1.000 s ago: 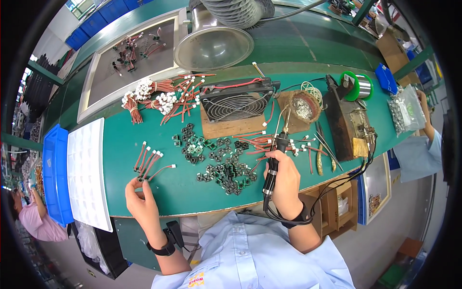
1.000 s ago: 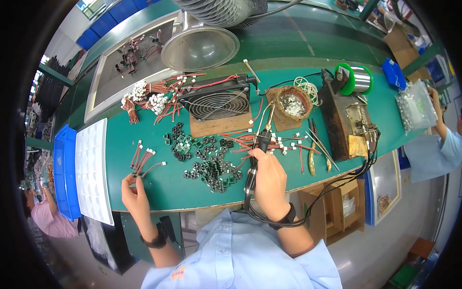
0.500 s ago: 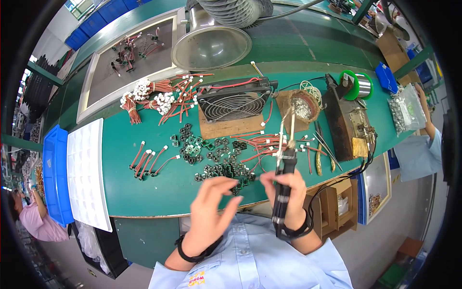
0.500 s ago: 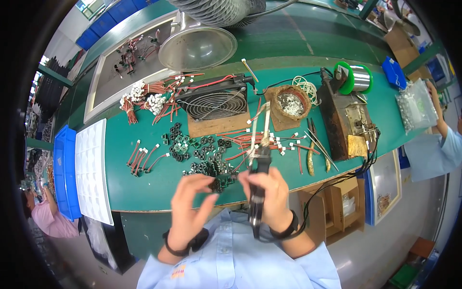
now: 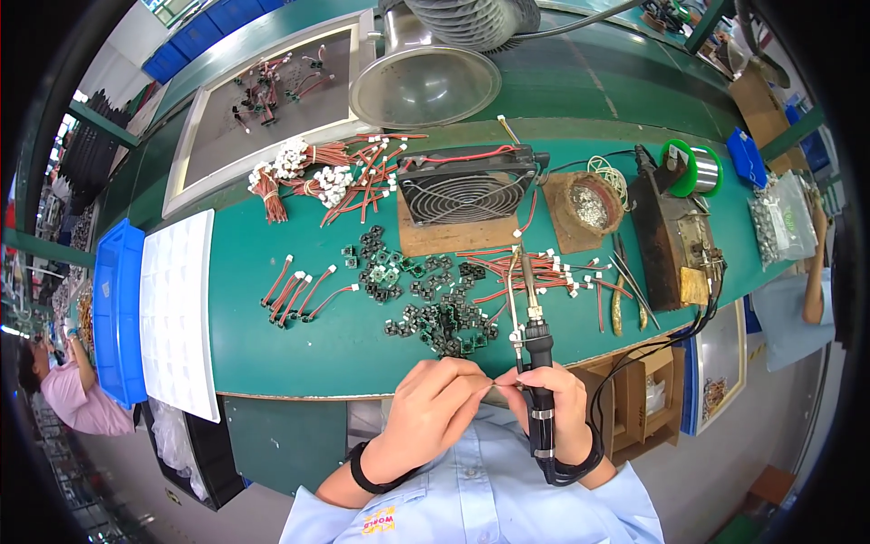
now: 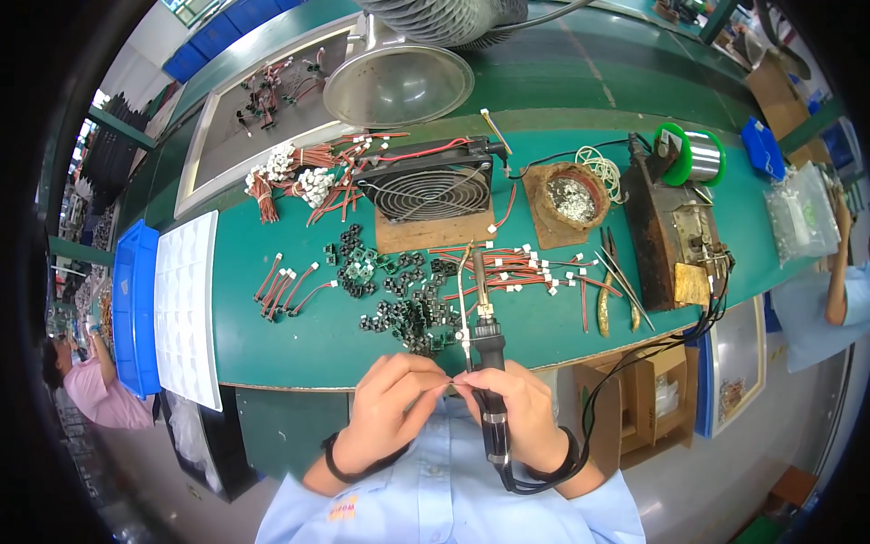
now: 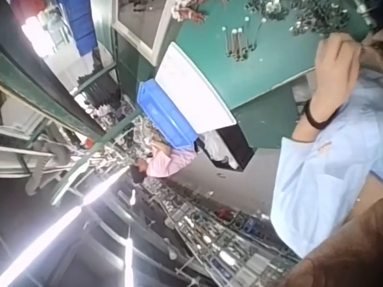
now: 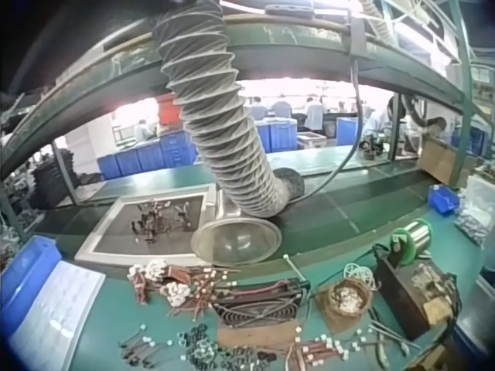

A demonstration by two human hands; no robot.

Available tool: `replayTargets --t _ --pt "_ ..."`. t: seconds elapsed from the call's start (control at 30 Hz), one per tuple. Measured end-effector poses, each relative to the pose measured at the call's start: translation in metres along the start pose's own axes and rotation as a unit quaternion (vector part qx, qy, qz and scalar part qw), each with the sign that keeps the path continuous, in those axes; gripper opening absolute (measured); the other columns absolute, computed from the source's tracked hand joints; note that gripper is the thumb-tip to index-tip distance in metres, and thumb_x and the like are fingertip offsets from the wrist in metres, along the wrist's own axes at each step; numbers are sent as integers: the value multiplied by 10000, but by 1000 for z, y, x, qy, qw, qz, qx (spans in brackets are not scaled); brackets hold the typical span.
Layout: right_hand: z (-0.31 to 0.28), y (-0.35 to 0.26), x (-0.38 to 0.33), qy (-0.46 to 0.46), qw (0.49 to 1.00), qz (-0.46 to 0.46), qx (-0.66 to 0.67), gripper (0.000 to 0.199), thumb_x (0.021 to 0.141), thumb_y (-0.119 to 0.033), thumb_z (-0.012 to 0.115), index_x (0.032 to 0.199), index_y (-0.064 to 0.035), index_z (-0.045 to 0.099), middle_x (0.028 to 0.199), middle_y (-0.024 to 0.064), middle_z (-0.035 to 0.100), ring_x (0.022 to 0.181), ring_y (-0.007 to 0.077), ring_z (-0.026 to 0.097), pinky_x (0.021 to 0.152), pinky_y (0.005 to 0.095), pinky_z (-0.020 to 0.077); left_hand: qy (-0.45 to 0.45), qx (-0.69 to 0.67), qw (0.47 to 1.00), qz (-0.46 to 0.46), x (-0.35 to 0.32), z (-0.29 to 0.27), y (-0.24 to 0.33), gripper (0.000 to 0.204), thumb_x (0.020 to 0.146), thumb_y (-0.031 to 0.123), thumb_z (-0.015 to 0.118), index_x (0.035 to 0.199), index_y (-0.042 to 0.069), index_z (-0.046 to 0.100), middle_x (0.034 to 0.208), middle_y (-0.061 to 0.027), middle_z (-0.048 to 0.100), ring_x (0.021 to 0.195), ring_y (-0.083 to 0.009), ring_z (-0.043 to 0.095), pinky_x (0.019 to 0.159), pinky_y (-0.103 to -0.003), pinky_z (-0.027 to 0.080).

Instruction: Soldering wires to small electronic components at an assembly workbench.

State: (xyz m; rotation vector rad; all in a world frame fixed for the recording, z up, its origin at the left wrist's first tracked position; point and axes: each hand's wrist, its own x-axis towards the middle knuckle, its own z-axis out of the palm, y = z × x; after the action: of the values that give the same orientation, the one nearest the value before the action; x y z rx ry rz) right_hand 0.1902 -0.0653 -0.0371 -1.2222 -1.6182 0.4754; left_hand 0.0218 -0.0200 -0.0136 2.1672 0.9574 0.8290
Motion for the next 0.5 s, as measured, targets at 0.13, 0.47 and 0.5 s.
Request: replayTargets --t 0.13,0.47,0.5 --pt "1 -1 2 -7 1000 8 -4 398 688 51 720 996 -61 493 775 82 637 613 184 601 525 258 461 13 17 1000 15 -3 5 -3 169 696 -4 666 848 43 612 877 -79 599 716 -259 548 647 -326 440" --pt "-10 -10 5 50 942 224 247 479 745 88 648 1068 -90 343 782 93 602 690 108 575 592 216 448 88 187 971 -119 -7 -27 -50 224 692 -2 674 893 -6 577 895 -122 565 801 -316 545 697 -370 442" --pt "-11 -11 7 55 929 235 279 485 745 89 645 1071 -94 337 790 98 600 687 105 570 591 209 442 78 188 971 -128 -6 -28 -52 226 695 -3 674 897 -13 573 898 -128 560 809 -319 545 702 -370 443"
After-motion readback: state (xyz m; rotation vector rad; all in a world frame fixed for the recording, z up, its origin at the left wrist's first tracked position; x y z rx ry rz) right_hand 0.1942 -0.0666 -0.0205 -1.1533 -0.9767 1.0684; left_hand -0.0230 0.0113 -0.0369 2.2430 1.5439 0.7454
